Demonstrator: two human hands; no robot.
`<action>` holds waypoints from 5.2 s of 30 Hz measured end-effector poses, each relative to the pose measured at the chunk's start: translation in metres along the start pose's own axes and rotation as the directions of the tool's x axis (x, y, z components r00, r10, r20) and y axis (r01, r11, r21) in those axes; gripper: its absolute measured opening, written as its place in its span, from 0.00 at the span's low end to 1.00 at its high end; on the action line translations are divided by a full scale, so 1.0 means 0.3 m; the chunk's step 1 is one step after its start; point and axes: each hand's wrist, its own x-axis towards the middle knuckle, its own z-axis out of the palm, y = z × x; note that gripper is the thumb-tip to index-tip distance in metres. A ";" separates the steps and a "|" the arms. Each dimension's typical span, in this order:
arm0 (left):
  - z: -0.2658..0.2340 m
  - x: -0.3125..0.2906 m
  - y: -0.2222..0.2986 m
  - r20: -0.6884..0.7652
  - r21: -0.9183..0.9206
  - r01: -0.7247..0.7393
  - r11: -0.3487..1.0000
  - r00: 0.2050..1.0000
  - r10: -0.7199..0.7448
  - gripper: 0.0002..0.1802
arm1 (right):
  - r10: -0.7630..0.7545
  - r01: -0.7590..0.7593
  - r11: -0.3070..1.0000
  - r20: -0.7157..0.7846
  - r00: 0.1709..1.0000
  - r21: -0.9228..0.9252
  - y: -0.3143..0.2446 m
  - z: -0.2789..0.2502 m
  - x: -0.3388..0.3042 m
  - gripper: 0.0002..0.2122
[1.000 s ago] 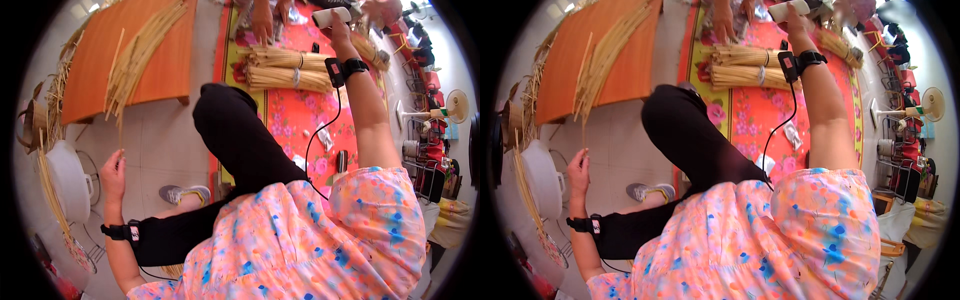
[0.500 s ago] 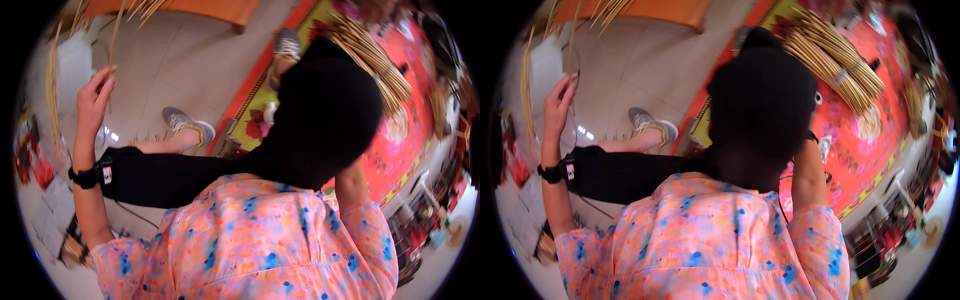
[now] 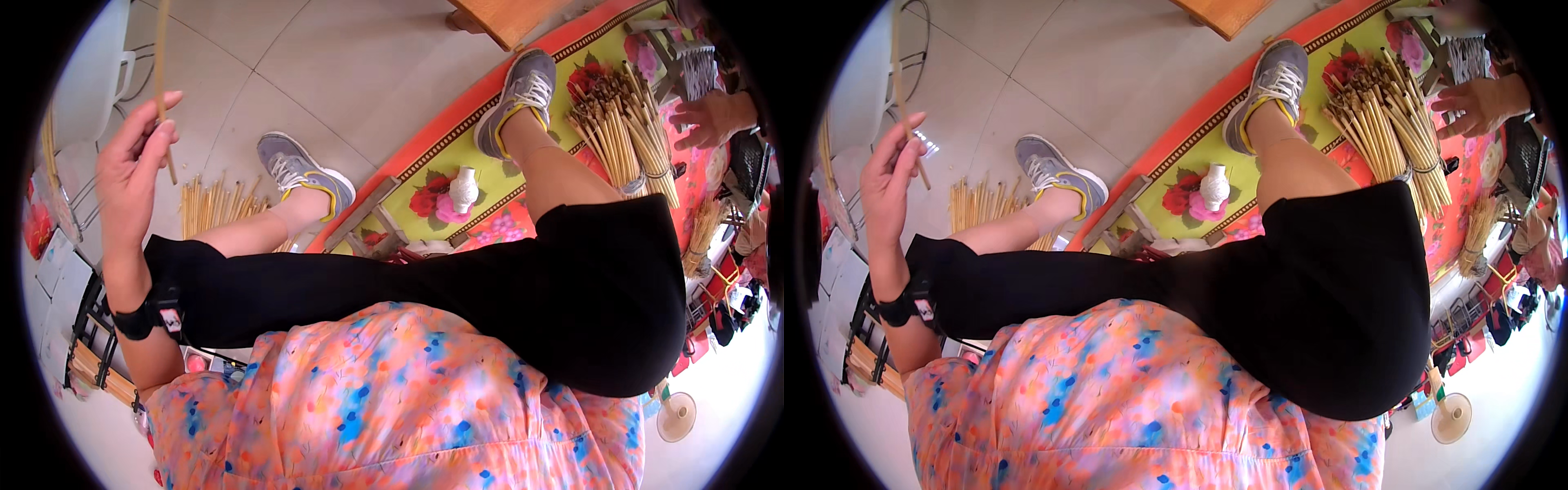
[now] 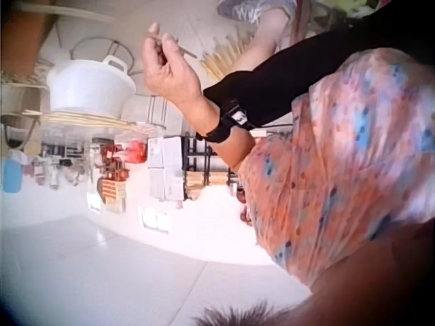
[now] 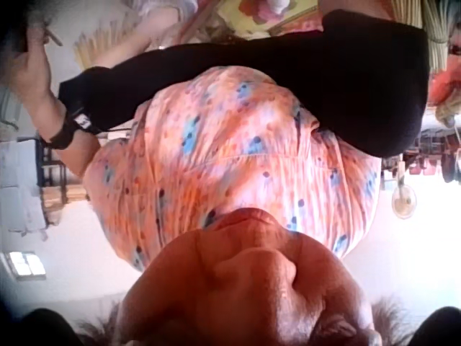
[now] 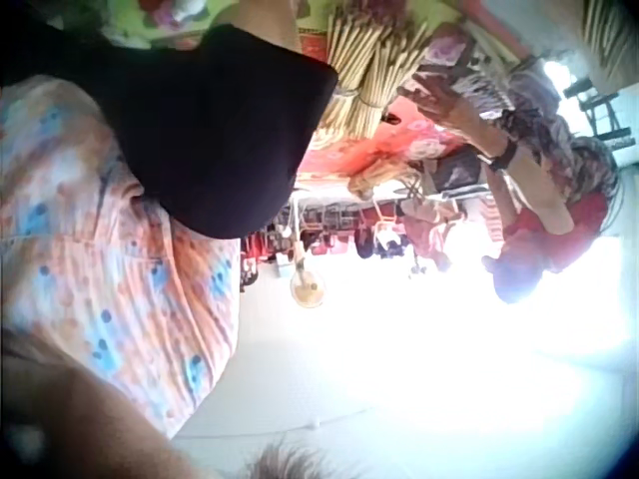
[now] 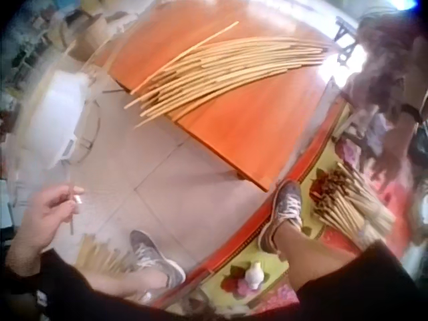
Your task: The person bundles a stack of wooden sticks using a black plastic tie and then places them aside before arranging another set of sticks on a table.
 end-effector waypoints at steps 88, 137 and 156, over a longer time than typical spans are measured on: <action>-0.437 -0.389 0.179 -0.546 0.163 -0.434 0.886 0.708 0.447 0.12 | -0.858 0.077 0.410 0.356 0.370 0.909 -1.456 -0.681 -0.593 0.09; -0.608 0.096 -0.853 -0.826 0.264 0.279 0.923 0.559 0.067 0.08 | -0.675 0.470 0.696 0.270 0.687 0.543 -1.645 0.006 -0.550 0.02; 0.959 -1.435 -0.939 0.024 -0.066 0.622 0.780 0.782 -0.622 0.08 | -0.578 0.413 0.816 0.598 0.555 0.405 -1.629 0.228 -0.643 0.07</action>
